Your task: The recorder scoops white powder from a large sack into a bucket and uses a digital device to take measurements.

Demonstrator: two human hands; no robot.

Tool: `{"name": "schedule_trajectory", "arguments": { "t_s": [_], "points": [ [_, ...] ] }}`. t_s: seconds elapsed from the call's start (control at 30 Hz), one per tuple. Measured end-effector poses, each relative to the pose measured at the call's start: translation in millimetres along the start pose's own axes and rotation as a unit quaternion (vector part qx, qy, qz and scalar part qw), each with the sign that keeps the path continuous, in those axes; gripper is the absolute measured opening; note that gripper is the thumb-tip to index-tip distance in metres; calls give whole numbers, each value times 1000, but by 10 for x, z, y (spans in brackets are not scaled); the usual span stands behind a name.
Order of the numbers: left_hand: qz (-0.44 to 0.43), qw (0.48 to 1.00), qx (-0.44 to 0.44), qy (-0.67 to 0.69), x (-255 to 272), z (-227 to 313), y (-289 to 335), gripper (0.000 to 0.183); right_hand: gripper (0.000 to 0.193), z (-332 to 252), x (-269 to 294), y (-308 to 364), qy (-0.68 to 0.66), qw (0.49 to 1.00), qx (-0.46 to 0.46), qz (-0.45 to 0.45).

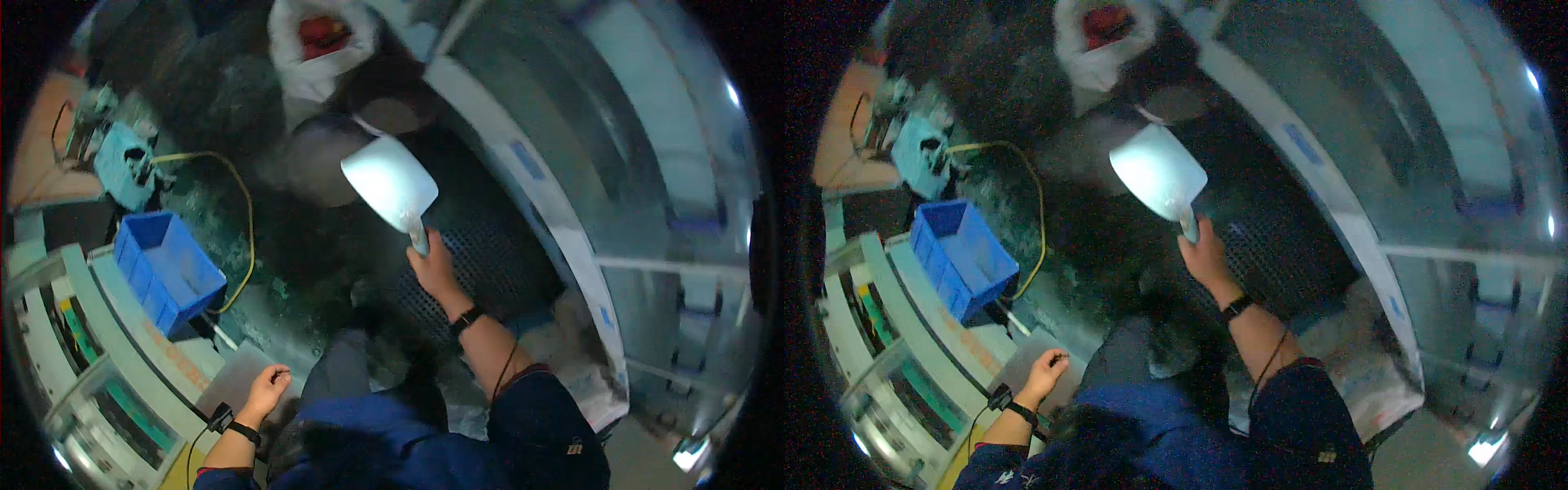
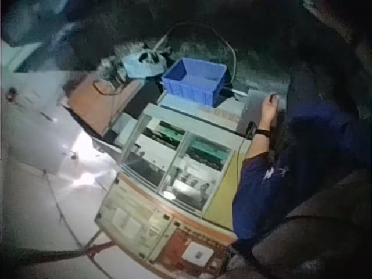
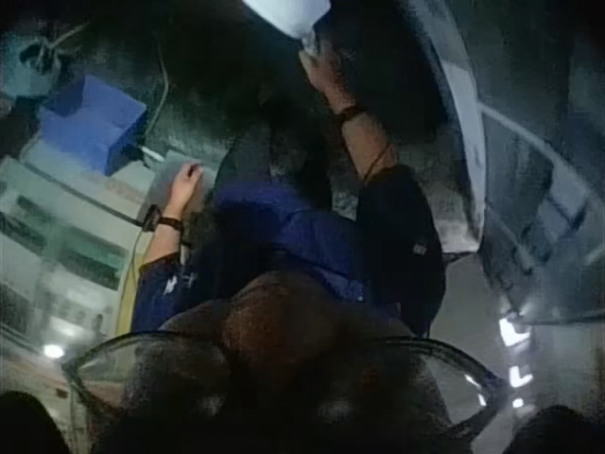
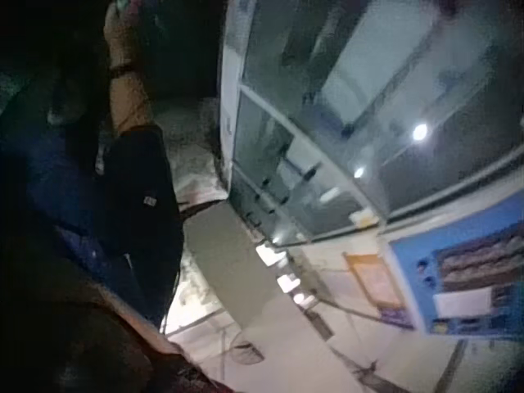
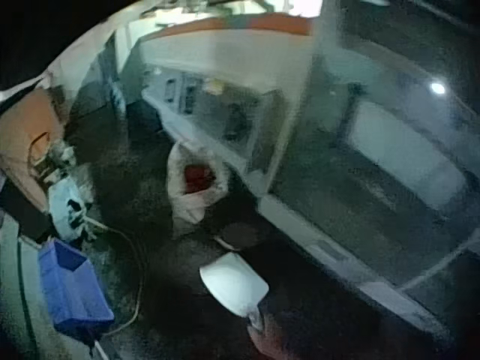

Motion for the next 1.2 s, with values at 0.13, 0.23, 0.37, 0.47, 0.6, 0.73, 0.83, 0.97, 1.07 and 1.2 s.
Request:
{"name": "schedule_trajectory", "arguments": {
  "t_s": [0.13,0.23,0.37,0.47,0.6,0.73,0.83,0.97,1.07,1.2],
  "points": [
    [-19,993,-67,-91,-109,550,-192,25,58,261,1382,1307,-3,997,-23,74],
    [-40,973,-160,-159,-415,1342,-272,26,57,653,2380,2548,-7,985,-56,160],
    [-124,958,-209,-156,-1094,1974,-401,23,57,1525,3316,4487,-21,915,-53,400],
    [-180,932,-253,-188,-1731,2466,-298,25,59,1369,3782,5828,-12,837,-88,541],
    [-131,797,-377,-454,-2710,2841,10,32,56,2392,3880,7067,-7,694,-230,682],
    [-211,774,-396,-447,-3615,2697,656,37,53,2856,4019,6894,-116,777,-245,568],
    [-238,728,-384,-516,-4005,2668,1089,38,57,3252,4298,6401,-169,801,-340,463],
    [-246,722,-343,-547,-4239,2699,1241,39,50,3686,4672,5882,-85,776,-370,504],
    [-279,731,-297,-547,-4504,2781,1318,38,41,3959,5045,5659,-30,778,-327,535],
    [-306,740,-294,-522,-4875,2780,1279,36,37,4132,4997,5520,2,821,-276,500]
  ]
}}
Point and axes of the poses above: each hand's wrist, its own y-axis away from the middle knuckle, its own x-axis out of the back of the hand, z = x × y, the point moved 3 cm from there along -y, towards the middle knuckle, and after that the axes turned 15 degrees about -y, right-handed, at the moved point
